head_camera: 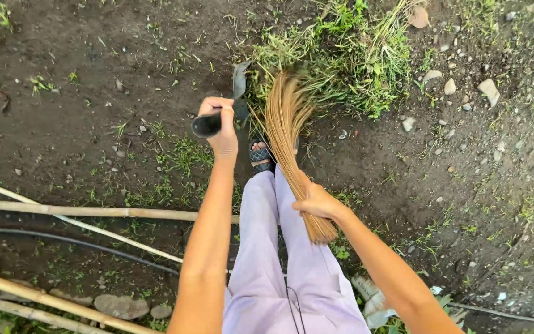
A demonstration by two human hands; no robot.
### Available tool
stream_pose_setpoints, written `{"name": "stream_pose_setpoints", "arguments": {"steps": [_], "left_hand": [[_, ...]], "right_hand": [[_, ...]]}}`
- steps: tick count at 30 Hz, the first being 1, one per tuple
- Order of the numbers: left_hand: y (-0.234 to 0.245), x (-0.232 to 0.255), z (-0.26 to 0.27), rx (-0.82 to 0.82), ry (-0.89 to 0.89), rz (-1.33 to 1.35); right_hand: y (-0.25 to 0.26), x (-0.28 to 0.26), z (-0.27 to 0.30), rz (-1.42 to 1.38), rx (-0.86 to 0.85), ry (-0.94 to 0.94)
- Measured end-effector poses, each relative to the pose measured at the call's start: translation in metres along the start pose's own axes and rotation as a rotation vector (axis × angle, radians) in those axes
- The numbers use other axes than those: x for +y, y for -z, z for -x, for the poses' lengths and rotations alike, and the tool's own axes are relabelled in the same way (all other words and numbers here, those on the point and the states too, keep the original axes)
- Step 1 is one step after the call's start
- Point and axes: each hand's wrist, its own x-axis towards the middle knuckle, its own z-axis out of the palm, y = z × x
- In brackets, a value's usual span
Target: Sweeping and collecting cut grass and garden debris using a broom and dustpan.
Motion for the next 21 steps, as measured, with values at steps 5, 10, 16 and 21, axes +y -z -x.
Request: {"name": "stream_pose_setpoints", "arguments": {"steps": [5,10,16,21], "left_hand": [[0.005,0.082,0.026,0.009,0.016,0.082],[0.023,0.172,0.063,0.053,-0.168,0.12],[0.037,0.273,0.101,-0.23,-0.067,0.142],[0.075,0.335,0.139,-0.11,-0.06,0.228]], "right_hand": [[0.01,-0.015,0.083,-0.036,-0.012,0.009],[0.02,-0.002,0.166,0.162,0.127,0.272],[0.031,-0.069,0.289,0.276,0.118,-0.014],[0.007,-0.097,0.351,0.499,0.048,-0.122]]}}
